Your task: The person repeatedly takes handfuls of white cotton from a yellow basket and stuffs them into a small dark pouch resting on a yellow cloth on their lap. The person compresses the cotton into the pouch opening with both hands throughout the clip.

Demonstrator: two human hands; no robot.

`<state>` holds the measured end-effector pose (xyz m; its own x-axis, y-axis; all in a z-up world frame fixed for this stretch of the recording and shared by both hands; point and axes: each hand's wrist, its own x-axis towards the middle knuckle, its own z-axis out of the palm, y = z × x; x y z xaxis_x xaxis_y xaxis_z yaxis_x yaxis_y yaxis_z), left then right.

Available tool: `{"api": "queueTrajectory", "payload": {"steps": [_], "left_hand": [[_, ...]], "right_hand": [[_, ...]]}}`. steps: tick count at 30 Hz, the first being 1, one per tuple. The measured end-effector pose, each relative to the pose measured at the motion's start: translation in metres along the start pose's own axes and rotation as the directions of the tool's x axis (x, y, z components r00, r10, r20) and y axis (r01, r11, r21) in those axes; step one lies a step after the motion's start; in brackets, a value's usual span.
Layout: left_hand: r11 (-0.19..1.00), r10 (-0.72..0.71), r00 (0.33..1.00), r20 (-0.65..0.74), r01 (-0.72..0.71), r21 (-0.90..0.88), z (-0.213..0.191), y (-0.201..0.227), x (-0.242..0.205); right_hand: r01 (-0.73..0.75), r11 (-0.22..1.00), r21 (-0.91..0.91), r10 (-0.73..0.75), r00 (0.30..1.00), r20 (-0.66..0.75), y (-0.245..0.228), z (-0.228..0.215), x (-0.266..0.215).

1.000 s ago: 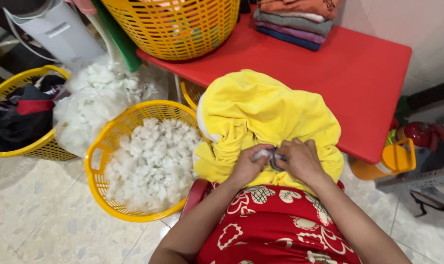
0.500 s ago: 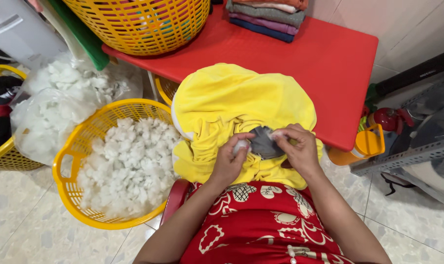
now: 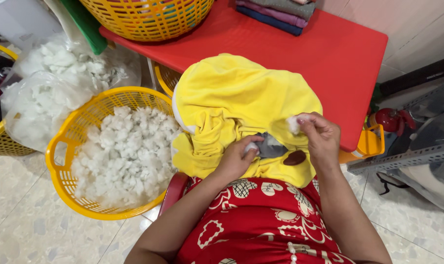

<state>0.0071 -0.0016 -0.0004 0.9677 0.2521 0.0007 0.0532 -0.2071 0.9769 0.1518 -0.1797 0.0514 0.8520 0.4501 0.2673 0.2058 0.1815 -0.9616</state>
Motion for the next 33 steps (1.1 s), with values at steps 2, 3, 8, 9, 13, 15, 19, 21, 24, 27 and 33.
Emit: {"api": "queueTrajectory", "payload": {"steps": [2,3,8,9,13,15,19,21,24,27,33], "left_hand": [[0.936,-0.104,0.994,0.033,0.109,-0.333,0.003,-0.004,0.005],[0.887,-0.111,0.992,0.057,0.125,-0.445,0.003,-0.005,0.007],[0.637,-0.082,0.992,0.091,0.123,-0.761,-0.012,-0.011,0.013],[0.675,-0.08,0.996,0.05,0.091,-0.732,-0.019,-0.014,0.012],[0.86,-0.143,0.976,-0.165,0.041,-0.508,-0.054,-0.042,-0.001],[0.858,-0.081,0.954,-0.289,-0.081,-0.507,-0.091,-0.066,-0.004],[0.831,-0.055,0.779,-0.625,-0.311,-0.461,-0.198,-0.137,-0.008],[0.843,-0.295,0.652,-0.699,-0.167,-0.511,-0.244,-0.177,-0.024],[0.791,-0.584,0.443,-0.68,0.121,-0.6,-0.272,-0.235,-0.06],[0.561,-0.731,0.44,-0.521,-0.046,-0.826,-0.274,-0.27,-0.094],[0.631,-0.732,0.189,-0.654,0.548,-0.548,-0.251,-0.245,-0.082]], "right_hand": [[0.043,0.981,-0.189,-0.033,0.998,0.06,-0.005,0.009,0.001],[0.066,0.958,-0.278,-0.041,0.995,0.096,-0.006,0.016,0.001],[0.459,0.65,-0.605,-0.203,0.872,0.445,-0.008,0.063,-0.008],[0.516,0.619,-0.592,-0.221,0.838,0.499,-0.007,0.073,-0.01],[0.369,0.751,-0.547,-0.024,0.844,0.536,-0.006,0.089,-0.011],[0.094,0.814,-0.573,0.216,0.867,0.45,-0.002,0.088,-0.009],[0.216,0.893,-0.396,-0.011,0.887,0.461,0.004,0.073,-0.008],[0.223,0.882,-0.416,-0.018,0.896,0.443,0.006,0.065,-0.01],[0.176,0.882,-0.438,-0.007,0.933,0.361,0.008,0.054,-0.014],[0.105,0.825,-0.556,0.041,0.969,0.245,0.007,0.036,-0.013],[0.34,0.402,-0.85,0.051,0.919,0.391,0.0,0.008,-0.017]]}}
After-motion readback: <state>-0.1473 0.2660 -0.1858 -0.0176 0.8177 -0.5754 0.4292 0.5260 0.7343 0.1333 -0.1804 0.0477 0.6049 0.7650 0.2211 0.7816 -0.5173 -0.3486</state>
